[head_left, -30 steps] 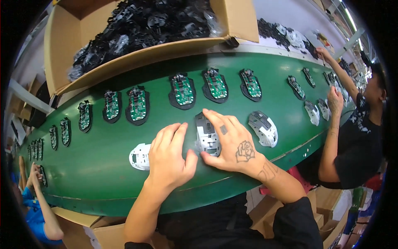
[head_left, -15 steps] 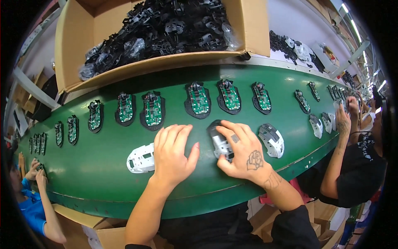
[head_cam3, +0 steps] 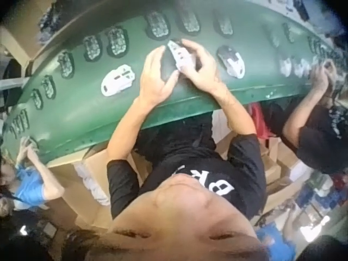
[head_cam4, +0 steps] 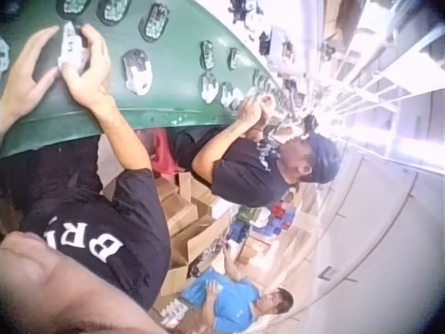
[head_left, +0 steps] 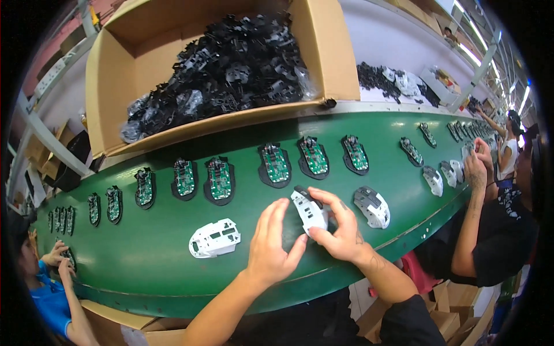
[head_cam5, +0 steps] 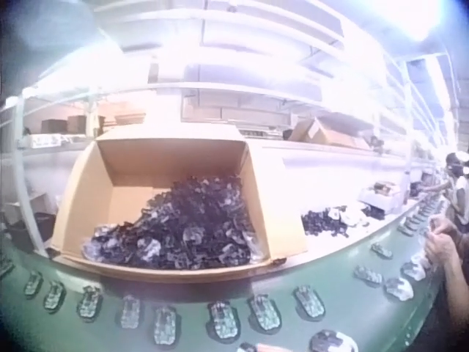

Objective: The person assembles mouse casings by taking components from a box and the conveyor belt, fitting inner and outer shell pieces together by hand, and placing the assembled casings onto the conveyor belt.

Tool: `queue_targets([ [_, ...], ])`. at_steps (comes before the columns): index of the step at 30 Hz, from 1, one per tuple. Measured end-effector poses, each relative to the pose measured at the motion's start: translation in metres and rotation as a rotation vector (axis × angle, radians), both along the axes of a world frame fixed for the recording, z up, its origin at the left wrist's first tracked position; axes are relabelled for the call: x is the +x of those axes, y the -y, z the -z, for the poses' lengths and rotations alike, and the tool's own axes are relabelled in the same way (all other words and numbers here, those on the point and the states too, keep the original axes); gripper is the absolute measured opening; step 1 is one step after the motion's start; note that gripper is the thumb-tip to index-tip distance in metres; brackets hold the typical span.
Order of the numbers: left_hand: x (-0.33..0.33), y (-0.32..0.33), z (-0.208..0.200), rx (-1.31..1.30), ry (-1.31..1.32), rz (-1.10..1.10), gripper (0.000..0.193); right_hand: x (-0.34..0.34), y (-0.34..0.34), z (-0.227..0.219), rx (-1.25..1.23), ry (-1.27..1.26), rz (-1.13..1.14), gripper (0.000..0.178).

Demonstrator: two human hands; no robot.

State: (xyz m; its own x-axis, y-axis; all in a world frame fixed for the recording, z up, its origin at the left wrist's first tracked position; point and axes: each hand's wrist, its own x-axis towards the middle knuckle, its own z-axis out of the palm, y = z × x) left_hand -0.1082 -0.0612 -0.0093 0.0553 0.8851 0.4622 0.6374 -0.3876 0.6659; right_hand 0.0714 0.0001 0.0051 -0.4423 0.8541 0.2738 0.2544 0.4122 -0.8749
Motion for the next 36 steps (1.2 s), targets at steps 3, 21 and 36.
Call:
queue_targets([
  [3, -0.003, 0.000, 0.008, -0.296, 0.660, 0.124, 0.099, -0.021, 0.010, -0.012, -0.276, -0.387, -0.196, 0.062],
  [21, -0.027, -0.011, 0.015, 0.079, 0.178, -0.175, 0.046, -0.178, -0.196, -0.109, 0.485, 0.650, 0.022, 0.021],
  [36, -0.035, -0.015, 0.017, -0.005, 0.516, -0.136, 0.040, -0.174, -0.215, -0.104, 0.575, 0.444, -0.043, 0.021],
])
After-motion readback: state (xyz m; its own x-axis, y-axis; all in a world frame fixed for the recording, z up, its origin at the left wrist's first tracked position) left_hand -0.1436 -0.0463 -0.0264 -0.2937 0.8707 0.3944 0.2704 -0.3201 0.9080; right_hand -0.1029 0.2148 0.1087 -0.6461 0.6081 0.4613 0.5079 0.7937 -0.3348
